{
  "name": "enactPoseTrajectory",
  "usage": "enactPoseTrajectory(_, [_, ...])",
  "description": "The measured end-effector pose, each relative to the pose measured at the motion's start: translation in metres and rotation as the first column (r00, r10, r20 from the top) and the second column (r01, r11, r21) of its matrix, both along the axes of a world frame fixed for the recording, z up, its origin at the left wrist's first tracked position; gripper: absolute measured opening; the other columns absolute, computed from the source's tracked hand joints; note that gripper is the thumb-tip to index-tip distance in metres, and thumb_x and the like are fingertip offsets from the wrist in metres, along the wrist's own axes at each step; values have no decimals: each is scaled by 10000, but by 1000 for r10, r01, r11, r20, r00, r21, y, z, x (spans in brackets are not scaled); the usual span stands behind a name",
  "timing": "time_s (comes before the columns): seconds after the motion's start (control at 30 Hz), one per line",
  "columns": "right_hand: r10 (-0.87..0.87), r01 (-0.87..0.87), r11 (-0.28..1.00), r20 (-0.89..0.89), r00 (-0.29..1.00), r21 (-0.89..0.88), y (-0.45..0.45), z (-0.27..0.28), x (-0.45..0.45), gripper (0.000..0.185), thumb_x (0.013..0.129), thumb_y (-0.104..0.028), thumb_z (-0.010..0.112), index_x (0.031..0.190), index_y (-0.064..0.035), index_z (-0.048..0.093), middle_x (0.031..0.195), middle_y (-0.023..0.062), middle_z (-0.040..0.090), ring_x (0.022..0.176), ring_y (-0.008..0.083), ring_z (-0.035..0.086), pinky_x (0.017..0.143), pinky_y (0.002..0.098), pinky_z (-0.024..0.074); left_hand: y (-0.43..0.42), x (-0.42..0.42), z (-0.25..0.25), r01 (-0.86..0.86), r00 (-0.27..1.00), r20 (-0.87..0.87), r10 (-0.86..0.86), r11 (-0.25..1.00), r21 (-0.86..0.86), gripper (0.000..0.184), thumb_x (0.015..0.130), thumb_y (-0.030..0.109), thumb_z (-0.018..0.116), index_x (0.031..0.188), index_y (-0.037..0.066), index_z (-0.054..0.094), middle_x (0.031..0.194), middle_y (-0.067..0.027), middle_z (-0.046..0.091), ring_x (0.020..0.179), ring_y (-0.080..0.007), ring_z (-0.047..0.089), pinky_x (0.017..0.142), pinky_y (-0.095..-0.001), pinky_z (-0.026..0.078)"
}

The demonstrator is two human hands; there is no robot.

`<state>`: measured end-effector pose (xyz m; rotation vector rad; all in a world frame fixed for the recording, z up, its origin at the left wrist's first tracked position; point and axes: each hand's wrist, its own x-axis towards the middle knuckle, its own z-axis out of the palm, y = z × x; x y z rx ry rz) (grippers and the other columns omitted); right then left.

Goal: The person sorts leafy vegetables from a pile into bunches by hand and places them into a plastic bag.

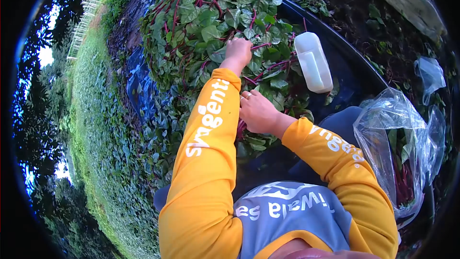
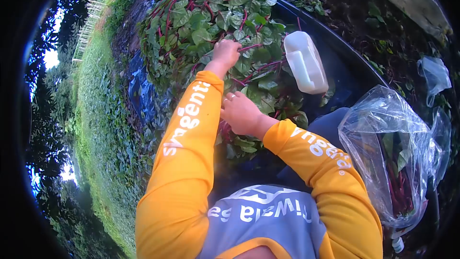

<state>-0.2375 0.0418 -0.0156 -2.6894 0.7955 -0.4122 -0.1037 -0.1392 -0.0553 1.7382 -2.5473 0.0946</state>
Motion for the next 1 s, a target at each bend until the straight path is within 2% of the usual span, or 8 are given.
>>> enactPoseTrajectory(0.17, [-37,37,999,23,999,34,-1,11,-5,576,730,-116,703,1297,-147,607,1132,120,656,1106,290,607,917,414,465,32,43,51,12,981,-192,-2,998,54,211,849,141,678,1033,128,781,1018,-160,703,988,-331,660,879,-467,523])
enactPoseTrajectory(0.33, [-44,46,999,199,979,-3,0,3,-3,560,710,-115,723,1256,-141,603,1049,103,652,1077,307,608,924,433,455,133,97,73,-97,897,-398,193,964,249,268,830,55,711,1094,78,753,1023,-168,686,963,-325,665,854,-410,531])
enactPoseTrajectory(0.4, [-62,71,996,184,981,-47,2,2,-1,610,712,-116,720,1308,-123,590,1087,93,660,1073,286,607,937,408,454,171,112,46,-28,750,-599,280,919,394,287,860,25,677,1136,66,742,1074,-139,712,1013,-271,678,901,-357,524])
enactPoseTrajectory(0.53, [-21,30,997,120,993,-78,8,-10,3,664,739,-144,702,1383,-92,548,1134,101,650,1095,291,598,946,433,449,219,122,10,163,115,-657,745,638,752,338,904,14,585,1226,-22,683,1130,-45,723,1049,-125,640,954,-284,494])
enactPoseTrajectory(0.73, [84,-62,981,117,990,-183,15,-22,10,564,753,-121,664,1308,-61,584,1105,87,642,1078,278,595,908,402,452,248,124,-15,143,134,-738,661,724,675,295,933,61,548,1174,-42,683,1123,-92,712,1042,-173,666,978,-308,507])
enactPoseTrajectory(0.8, [94,-81,982,67,993,-170,15,-22,10,549,756,-123,662,1298,-69,594,1106,81,643,1076,272,595,902,399,453,242,121,-5,169,178,-779,601,761,626,344,983,220,562,1182,-27,696,1145,-103,706,1080,-190,649,991,-330,485])
enactPoseTrajectory(0.93, [113,-99,971,51,992,-216,18,-19,11,486,792,-131,628,1277,-117,618,1113,75,646,1070,255,599,891,386,452,216,96,25,-50,143,-513,846,524,850,683,981,610,532,1144,-23,729,1177,-152,717,1068,-225,655,934,-322,475])
enactPoseTrajectory(1.0, [116,-102,969,48,992,-226,18,-20,12,471,804,-133,617,1274,-134,625,1114,77,648,1069,250,601,890,382,452,203,82,42,-187,434,-492,755,610,770,535,973,503,628,1127,5,743,1095,-107,715,1005,-190,650,884,-342,503])
